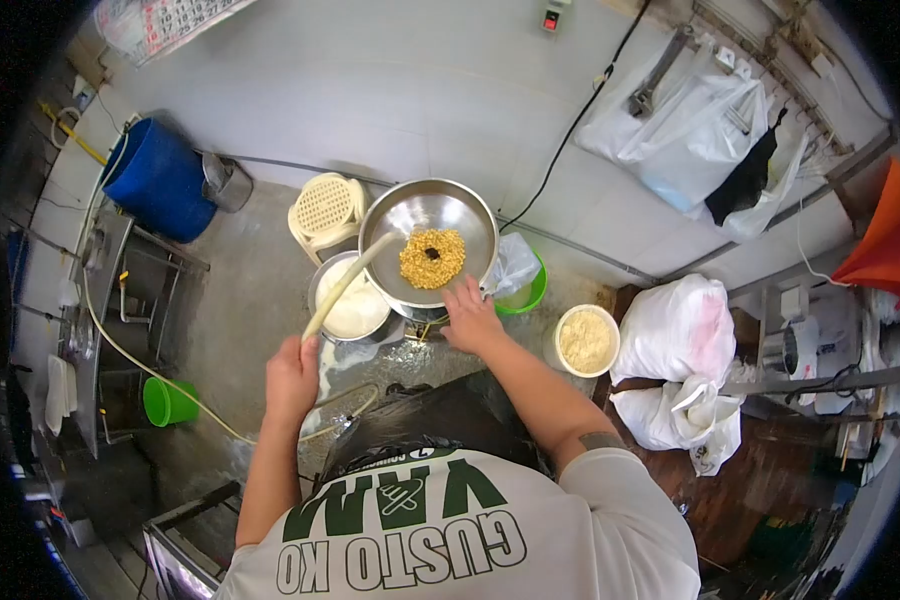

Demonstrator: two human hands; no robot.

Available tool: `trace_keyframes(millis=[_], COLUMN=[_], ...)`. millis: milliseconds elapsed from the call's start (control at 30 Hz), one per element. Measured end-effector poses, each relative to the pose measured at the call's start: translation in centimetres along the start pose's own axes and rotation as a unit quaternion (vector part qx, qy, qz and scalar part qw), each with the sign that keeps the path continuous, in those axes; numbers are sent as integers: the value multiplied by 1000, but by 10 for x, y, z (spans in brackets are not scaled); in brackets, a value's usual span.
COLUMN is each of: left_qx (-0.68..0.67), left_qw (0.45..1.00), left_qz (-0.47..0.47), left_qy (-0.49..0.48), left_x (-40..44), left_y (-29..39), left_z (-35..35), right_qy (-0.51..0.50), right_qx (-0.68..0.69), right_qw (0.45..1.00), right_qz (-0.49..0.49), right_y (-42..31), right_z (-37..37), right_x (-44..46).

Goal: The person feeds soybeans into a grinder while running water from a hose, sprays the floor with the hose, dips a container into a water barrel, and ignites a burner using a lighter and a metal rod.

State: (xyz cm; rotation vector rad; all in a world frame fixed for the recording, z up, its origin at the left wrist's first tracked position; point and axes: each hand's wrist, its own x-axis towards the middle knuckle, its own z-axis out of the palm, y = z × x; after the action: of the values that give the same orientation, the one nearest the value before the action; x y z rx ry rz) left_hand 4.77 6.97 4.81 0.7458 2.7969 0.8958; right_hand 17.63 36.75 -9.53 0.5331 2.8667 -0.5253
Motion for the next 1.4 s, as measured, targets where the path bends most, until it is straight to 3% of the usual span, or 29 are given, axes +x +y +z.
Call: trace_keyframes(millis=[200, 400, 600, 933, 1100, 1400], left_qx=[-18, 6, 16, -44, -40, -6], left_qw=[995, 989, 997, 996, 999, 997], left_qz=[64, 51, -2, 40, -31, -9], left_qy=[-79, -140, -79, -64, 3, -75], left_x=[-7, -24, -30, -31, -28, -43], left_y=[20, 1, -17, -1, -13, -11], left_z=[11, 7, 2, 9, 9, 4], right_qy=[-10, -11, -12, -5, 2, 15], right_qx=[0, -19, -18, -4, 4, 9], right_qw=[1000, 1000, 1000, 1000, 1000, 1000], right_qz=[9, 14, 14, 9, 10, 4], right_y=[-3, -3, -2, -3, -1, 2], right_z=[-5, -1, 0, -2, 0, 3], right_x=[-1, 0, 0, -1, -2, -3])
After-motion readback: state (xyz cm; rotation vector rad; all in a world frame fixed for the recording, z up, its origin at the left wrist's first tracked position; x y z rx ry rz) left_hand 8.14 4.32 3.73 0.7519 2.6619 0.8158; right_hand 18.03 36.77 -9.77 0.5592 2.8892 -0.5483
